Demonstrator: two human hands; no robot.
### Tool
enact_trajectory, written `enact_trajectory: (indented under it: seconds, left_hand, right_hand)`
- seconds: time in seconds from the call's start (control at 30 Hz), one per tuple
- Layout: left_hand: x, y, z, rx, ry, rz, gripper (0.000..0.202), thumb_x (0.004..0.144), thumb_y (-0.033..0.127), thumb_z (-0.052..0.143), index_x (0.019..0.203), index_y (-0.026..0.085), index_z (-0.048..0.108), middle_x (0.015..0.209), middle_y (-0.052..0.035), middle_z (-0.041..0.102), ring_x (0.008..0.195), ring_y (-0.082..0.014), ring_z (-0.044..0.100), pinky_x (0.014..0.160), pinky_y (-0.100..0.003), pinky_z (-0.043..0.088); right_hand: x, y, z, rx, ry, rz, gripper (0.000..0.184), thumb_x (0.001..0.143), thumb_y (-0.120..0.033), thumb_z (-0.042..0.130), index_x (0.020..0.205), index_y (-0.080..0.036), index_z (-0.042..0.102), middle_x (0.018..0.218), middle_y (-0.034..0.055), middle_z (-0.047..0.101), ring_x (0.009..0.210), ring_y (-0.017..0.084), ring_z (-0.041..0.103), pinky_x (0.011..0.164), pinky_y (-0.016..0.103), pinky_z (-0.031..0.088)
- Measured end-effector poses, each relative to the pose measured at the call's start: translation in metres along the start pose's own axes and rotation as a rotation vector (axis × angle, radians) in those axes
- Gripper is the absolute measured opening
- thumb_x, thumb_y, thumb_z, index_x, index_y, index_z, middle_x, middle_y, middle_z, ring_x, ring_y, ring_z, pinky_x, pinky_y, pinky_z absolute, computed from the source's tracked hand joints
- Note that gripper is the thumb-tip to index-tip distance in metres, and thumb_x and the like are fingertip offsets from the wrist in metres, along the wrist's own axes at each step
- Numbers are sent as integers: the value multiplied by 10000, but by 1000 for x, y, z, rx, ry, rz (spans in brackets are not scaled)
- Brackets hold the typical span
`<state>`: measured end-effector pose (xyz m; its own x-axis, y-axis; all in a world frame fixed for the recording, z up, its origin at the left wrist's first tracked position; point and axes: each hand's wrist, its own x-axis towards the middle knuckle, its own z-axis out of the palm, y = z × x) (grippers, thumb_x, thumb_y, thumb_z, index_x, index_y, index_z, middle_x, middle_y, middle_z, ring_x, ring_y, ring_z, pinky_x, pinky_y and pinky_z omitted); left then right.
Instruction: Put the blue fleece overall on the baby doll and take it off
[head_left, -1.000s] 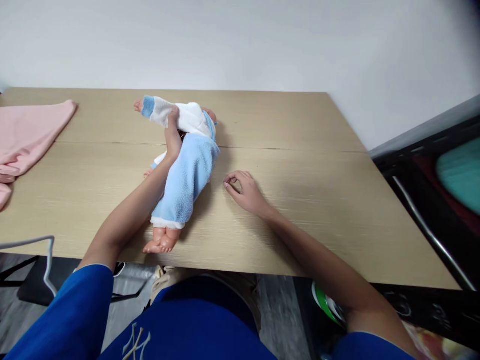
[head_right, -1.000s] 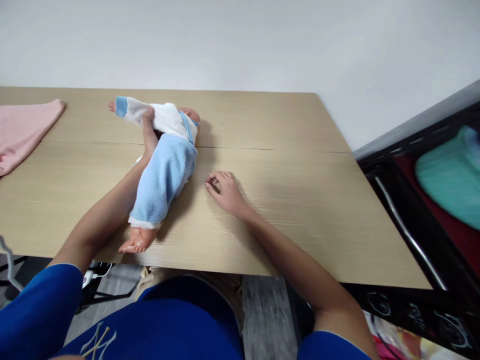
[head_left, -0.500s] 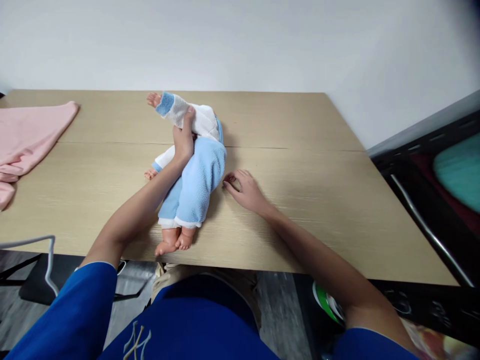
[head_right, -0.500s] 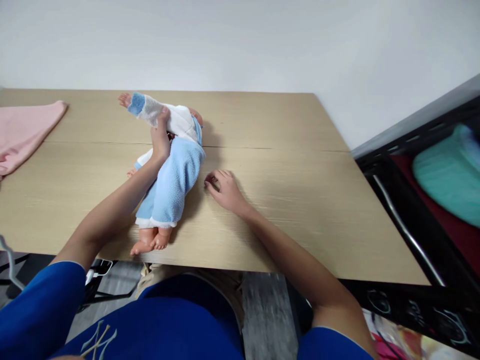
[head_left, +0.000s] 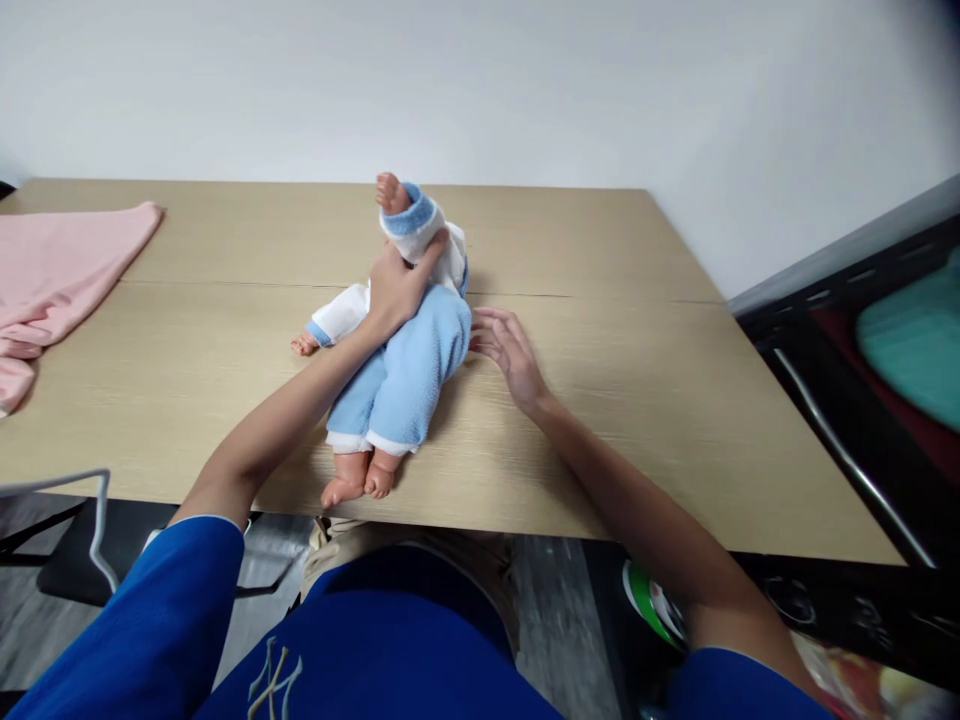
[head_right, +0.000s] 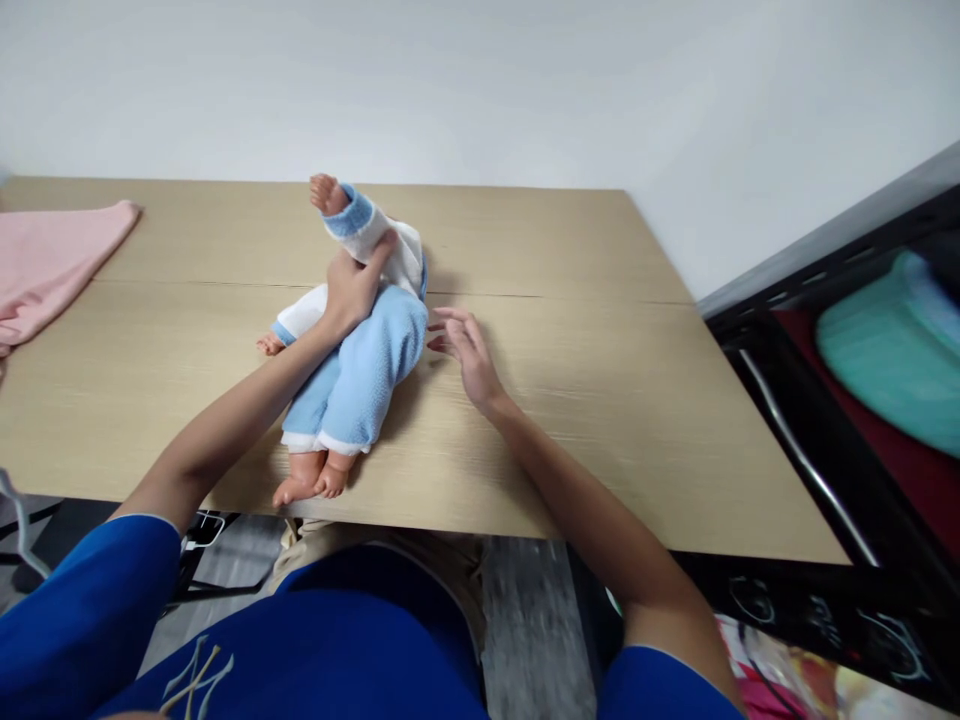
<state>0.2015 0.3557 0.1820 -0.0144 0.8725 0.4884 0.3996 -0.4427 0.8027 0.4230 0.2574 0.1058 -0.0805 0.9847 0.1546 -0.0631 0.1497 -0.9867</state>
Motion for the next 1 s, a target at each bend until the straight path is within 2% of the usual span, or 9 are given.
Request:
enact_trajectory:
  seconds: [0.13, 0.27, 0.4, 0.5, 0.63, 0.77, 0.83, 0.9, 1.0]
  left_hand:
    - [-8, 11, 1, 92, -114, 124, 524, 1088, 743, 730, 1141, 228, 816, 1237, -134, 888, 1278, -380, 788, 1145, -497, 581]
    - [-12, 11, 2, 254, -298, 276, 623, 983, 683, 867, 1396, 229, 761, 1415, -183, 821, 1382, -435, 731, 1243, -572, 533]
    - [-15, 10, -10, 299, -442, 378, 889, 870, 744, 972, 1539, 242, 672, 1490, -209, 748, 1430, -466, 679, 1267, -629, 512]
    - [-14, 8, -32, 219, -513, 387, 931, 858, 800, 971, 1537, 246, 653, 1543, -207, 714, 1367, -411, 705, 1199, -557, 580]
    - [-11, -12, -73, 219, -380, 261, 623, 1047, 754, 788, 1377, 235, 691, 1495, -175, 733, 1213, -307, 743, 1110, -464, 618]
    - [-12, -52, -107, 402, -184, 57, 418, 1093, 635, 699, 1190, 229, 711, 1356, -176, 783, 1238, -326, 707, 1204, -516, 565]
    - [-16, -68, -116, 445, -167, -50, 447, 1071, 672, 681, 1112, 228, 713, 1296, -199, 801, 1253, -363, 698, 1252, -567, 523]
    - [-22, -76, -121, 426, -180, -178, 546, 1032, 771, 669, 1072, 229, 719, 1222, -220, 819, 1231, -410, 718, 1226, -591, 528]
    - [-30, -72, -118, 285, -227, -372, 699, 904, 922, 736, 1012, 232, 755, 1041, -203, 842, 1117, -452, 774, 1101, -565, 589]
  right_hand:
    - [-2, -12, 0, 91, -14, 8, 701, 1072, -877, 584, 1605, -429, 660, 1563, 49, 759, 1290, 279, 775, 1120, 460, 664]
    - [-1, -4, 3, 205, 10, 58, 743, 1035, -938, 586, 1570, -438, 706, 1595, 29, 773, 1374, 289, 756, 1034, 412, 676]
    - [8, 13, -2, 393, 142, 138, 625, 937, -916, 734, 1294, -405, 787, 1345, -7, 862, 1332, 267, 787, 1007, 391, 699]
    - [16, 20, -15, 490, 192, 217, 517, 943, -864, 764, 1074, -364, 776, 1041, -19, 864, 1219, 273, 834, 1053, 451, 723]
    - [23, 15, -35, 491, 165, 309, 484, 1005, -797, 720, 1045, -325, 819, 951, -8, 886, 1091, 282, 882, 1070, 487, 741]
    - [27, 1, -48, 399, 97, 340, 520, 1045, -759, 685, 1170, -289, 868, 887, 11, 897, 926, 294, 903, 912, 462, 778]
    - [26, -5, -52, 301, 56, 373, 554, 1027, -775, 717, 1133, -252, 868, 748, 16, 842, 713, 279, 848, 704, 413, 750]
    - [24, -11, -53, 201, 20, 408, 596, 1007, -806, 732, 1082, -228, 856, 636, 13, 767, 538, 250, 743, 512, 365, 645]
    - [20, -14, -50, 122, 6, 421, 611, 1021, -809, 700, 1065, -219, 849, 618, 34, 748, 492, 240, 690, 432, 346, 555]
